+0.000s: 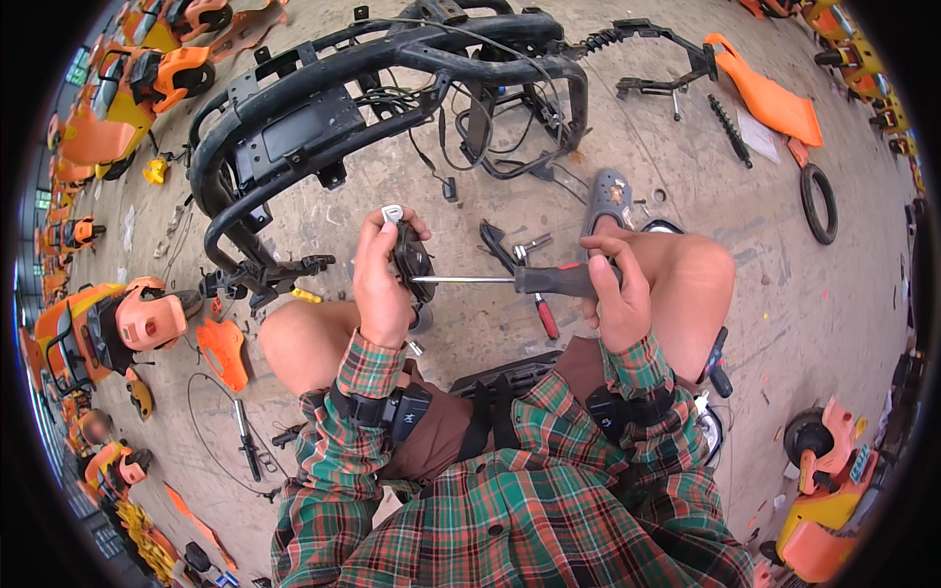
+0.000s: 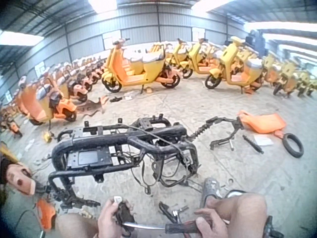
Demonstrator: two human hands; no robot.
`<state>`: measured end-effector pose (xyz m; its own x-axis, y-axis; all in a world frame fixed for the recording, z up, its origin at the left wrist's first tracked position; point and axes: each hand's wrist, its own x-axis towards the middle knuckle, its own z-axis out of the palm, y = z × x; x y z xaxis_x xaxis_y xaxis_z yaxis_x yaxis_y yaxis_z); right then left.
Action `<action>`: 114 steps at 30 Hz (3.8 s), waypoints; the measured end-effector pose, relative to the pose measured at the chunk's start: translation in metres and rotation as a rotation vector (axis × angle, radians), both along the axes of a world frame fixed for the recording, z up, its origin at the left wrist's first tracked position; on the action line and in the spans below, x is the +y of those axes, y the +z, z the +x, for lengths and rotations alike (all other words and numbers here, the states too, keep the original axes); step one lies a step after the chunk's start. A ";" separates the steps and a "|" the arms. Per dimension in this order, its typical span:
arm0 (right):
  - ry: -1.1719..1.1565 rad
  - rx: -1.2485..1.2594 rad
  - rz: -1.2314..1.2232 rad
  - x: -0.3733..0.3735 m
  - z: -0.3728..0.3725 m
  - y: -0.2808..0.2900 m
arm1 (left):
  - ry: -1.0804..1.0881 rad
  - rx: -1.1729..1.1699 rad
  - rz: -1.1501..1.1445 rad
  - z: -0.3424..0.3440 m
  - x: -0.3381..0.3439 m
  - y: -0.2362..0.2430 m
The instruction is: The person holds a black plastic panel and uses a screwdriver to tighten a screw on it while sitting on the floor in a warehouse full of scooters.
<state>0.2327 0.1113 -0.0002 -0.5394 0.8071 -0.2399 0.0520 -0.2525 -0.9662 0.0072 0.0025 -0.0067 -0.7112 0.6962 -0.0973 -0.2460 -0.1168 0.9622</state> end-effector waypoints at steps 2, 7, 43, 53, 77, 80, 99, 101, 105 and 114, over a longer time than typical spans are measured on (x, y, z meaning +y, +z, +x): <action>0.014 -0.019 -0.015 0.000 0.001 -0.005 | 0.010 -0.032 0.036 0.000 0.001 0.000; 0.005 0.098 0.215 -0.002 0.001 -0.009 | -0.012 0.033 0.012 -0.002 -0.001 -0.003; 0.070 0.210 0.169 -0.002 -0.001 -0.020 | 0.015 0.097 0.103 0.001 -0.001 0.008; 0.158 0.178 -0.011 -0.002 0.004 -0.012 | 0.005 0.121 0.113 -0.002 -0.003 0.007; 0.137 0.060 -0.167 -0.002 0.003 0.003 | 0.014 0.188 0.111 -0.002 -0.006 0.006; 0.189 0.072 -0.012 -0.002 0.003 -0.004 | 0.032 0.166 0.134 -0.001 -0.004 0.008; 0.153 0.156 0.210 -0.001 0.002 -0.024 | 0.018 0.178 0.137 0.000 -0.004 0.008; 0.141 0.212 0.462 -0.001 -0.004 -0.016 | 0.022 0.178 0.138 -0.002 -0.006 0.007; 0.162 0.060 -0.103 -0.005 0.002 0.003 | 0.020 0.173 0.139 -0.003 -0.008 0.005; 0.155 0.055 -0.226 -0.004 0.000 0.012 | 0.032 0.225 0.130 -0.004 -0.008 0.003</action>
